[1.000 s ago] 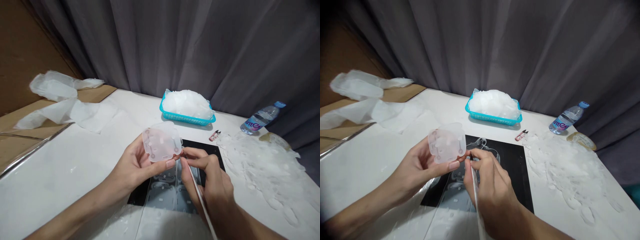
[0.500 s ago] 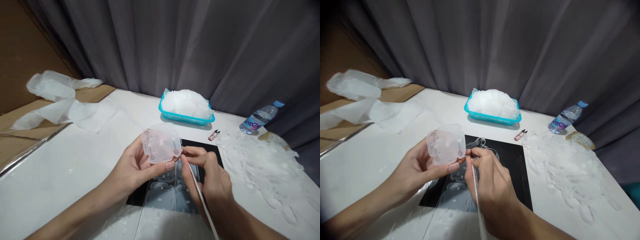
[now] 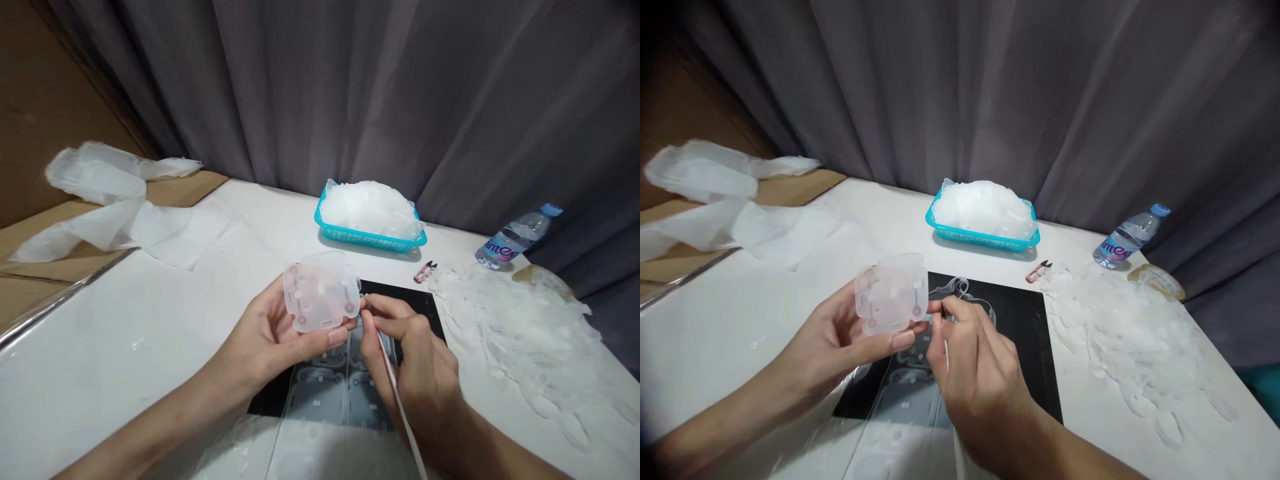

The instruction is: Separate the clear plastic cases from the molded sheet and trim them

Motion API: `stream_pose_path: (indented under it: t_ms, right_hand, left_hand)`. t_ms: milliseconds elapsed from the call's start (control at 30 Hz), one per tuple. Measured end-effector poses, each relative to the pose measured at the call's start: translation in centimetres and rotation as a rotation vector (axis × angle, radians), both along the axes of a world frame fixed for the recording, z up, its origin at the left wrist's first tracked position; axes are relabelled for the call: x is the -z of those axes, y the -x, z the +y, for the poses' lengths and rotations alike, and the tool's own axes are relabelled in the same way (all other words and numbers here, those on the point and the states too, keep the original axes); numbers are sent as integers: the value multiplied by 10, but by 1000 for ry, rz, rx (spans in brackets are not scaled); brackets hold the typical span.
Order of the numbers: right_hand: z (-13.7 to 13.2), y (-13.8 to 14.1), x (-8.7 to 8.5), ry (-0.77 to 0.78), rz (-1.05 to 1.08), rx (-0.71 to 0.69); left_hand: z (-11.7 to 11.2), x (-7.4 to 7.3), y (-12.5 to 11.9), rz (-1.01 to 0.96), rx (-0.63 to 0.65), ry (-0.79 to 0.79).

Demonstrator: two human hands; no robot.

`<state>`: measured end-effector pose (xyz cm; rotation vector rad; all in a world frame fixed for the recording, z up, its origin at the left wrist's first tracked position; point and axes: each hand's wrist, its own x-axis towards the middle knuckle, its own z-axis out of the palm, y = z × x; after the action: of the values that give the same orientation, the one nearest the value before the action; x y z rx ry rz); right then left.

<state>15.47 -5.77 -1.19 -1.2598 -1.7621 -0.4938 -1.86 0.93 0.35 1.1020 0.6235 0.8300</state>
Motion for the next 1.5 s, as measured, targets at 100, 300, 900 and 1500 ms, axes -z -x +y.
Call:
stream_pose_path:
  t_ms: [100, 300, 900, 1500]
  right_hand:
    - [1, 0, 0, -16, -17, -8]
    - [0, 0, -1, -29, -7, -7]
    - [-7, 0, -3, 29, 45, -48]
    - [-10, 2, -5, 45, 266, -119]
  left_hand:
    - [-3, -5, -3, 11, -28, 22]
    - [-9, -13, -8, 35, -91, 75]
    - [-8, -4, -3, 16, -11, 70]
    - [-17, 3, -8, -38, -123, 279]
